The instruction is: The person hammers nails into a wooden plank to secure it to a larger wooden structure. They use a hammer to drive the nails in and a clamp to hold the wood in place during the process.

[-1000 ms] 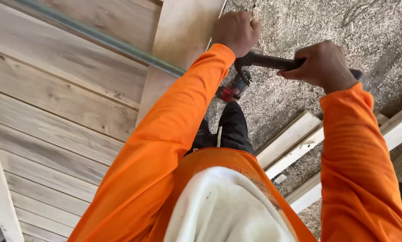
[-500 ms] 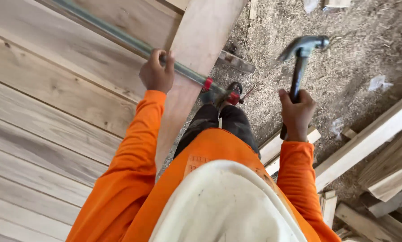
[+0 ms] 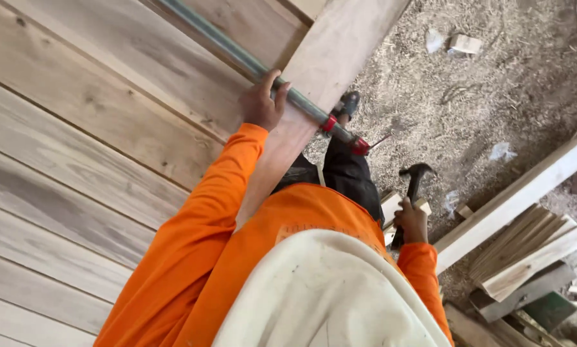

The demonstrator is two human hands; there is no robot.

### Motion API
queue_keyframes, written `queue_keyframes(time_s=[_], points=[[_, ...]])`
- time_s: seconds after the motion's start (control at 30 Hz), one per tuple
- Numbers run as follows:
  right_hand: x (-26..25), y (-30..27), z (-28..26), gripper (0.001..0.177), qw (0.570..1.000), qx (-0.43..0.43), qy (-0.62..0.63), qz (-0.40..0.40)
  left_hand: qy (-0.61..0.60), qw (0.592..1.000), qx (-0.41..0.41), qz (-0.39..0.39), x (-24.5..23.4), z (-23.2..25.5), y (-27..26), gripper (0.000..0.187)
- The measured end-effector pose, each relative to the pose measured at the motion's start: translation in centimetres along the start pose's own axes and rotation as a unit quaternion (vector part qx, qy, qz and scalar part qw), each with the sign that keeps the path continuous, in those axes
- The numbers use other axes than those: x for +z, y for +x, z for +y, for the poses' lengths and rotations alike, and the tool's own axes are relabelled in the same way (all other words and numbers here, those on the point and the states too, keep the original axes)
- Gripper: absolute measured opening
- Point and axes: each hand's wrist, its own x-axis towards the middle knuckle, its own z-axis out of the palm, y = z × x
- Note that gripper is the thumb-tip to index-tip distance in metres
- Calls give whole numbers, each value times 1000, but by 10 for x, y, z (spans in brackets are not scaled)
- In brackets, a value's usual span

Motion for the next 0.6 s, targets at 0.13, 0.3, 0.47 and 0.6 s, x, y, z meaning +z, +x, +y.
queue_keyframes(time_s=[0.13,0.3,0.47,0.6], points=[[-1,-24,-8,45,996,16,89,-22,-3,1000,13,0,3,6,10,33],[-49,5,-51,40,966,3,252,-54,59,998,28,-11,-8,26,34,35],[-100,51,-133,40,765,27,614,-191,121,989,85,26,6,11,82,44],[-135,112,-177,35,692,0,712,-120,136,986,100,-4,21,5,108,56]])
